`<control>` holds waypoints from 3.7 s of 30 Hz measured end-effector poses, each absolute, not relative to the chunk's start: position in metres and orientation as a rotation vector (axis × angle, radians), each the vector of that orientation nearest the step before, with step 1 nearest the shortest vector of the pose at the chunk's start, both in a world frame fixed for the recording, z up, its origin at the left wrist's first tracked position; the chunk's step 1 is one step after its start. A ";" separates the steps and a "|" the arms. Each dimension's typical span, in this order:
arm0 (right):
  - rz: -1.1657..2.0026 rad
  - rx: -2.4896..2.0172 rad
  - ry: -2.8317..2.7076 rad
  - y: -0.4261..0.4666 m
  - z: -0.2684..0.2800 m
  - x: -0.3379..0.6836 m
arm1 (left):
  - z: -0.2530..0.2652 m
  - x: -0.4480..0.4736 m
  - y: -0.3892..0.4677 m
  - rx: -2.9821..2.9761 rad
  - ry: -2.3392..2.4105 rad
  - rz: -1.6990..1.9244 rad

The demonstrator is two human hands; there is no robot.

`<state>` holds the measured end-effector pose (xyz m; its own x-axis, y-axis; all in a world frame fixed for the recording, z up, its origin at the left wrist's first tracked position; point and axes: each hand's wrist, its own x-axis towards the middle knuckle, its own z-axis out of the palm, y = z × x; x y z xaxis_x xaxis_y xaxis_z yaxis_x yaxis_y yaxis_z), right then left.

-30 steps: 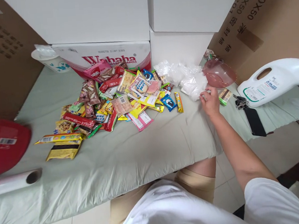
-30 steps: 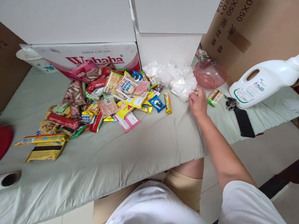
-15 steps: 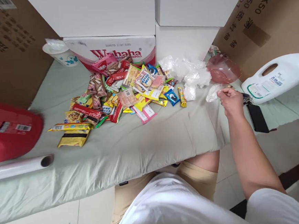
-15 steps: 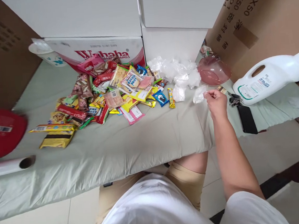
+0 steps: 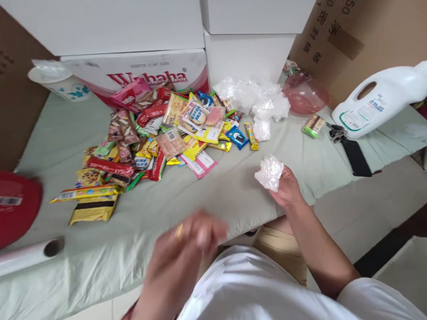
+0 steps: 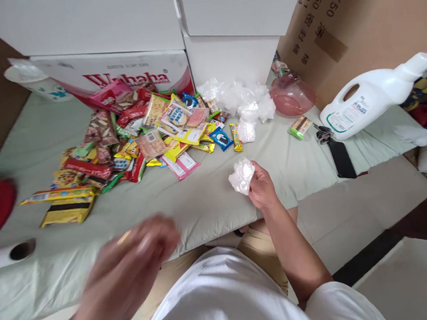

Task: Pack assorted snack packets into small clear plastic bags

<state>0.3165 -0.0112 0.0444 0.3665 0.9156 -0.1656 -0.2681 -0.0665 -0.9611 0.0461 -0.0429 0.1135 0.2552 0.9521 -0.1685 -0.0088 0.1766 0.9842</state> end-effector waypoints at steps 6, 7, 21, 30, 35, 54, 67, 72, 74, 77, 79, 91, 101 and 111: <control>1.137 -1.356 -1.124 -0.018 0.036 0.281 | 0.060 0.097 0.013 0.807 0.954 0.665; 1.081 -1.397 -1.180 -0.018 0.035 0.281 | 0.054 0.098 0.016 0.814 0.950 0.684; 0.988 -1.452 -1.171 -0.021 0.019 0.254 | 0.032 0.083 0.008 1.005 1.058 0.742; 1.081 -1.528 -1.068 -0.037 0.010 0.275 | 0.020 0.060 0.012 0.749 1.087 1.148; 1.231 -1.346 -1.142 -0.044 0.026 0.292 | 0.032 0.058 0.018 0.623 0.993 1.106; 1.368 -1.284 -0.831 -0.022 0.037 0.243 | 0.032 0.082 -0.011 1.145 1.215 0.984; 1.378 -1.119 -0.399 -0.031 0.024 0.273 | 0.013 0.075 0.006 0.836 1.247 1.150; 1.463 -1.041 -0.303 -0.037 0.021 0.274 | 0.013 0.071 0.010 0.886 1.288 1.130; 1.491 -1.015 -0.295 -0.039 0.023 0.272 | 0.014 0.070 0.010 0.955 1.404 1.173; 1.493 -1.000 -0.332 -0.039 0.030 0.270 | 0.021 0.067 0.007 1.067 1.535 1.221; 1.496 -1.003 -0.370 -0.039 0.035 0.268 | 0.027 0.068 0.002 1.025 1.454 1.041; 1.285 -1.186 -0.561 -0.036 0.046 0.261 | 0.050 0.083 0.001 0.672 1.071 0.859; 1.176 -1.452 -0.627 -0.042 0.020 0.307 | 0.029 0.014 0.023 0.666 1.394 1.089; 0.268 -1.482 -1.673 -0.037 0.058 0.270 | 0.046 0.023 0.024 0.540 1.286 1.012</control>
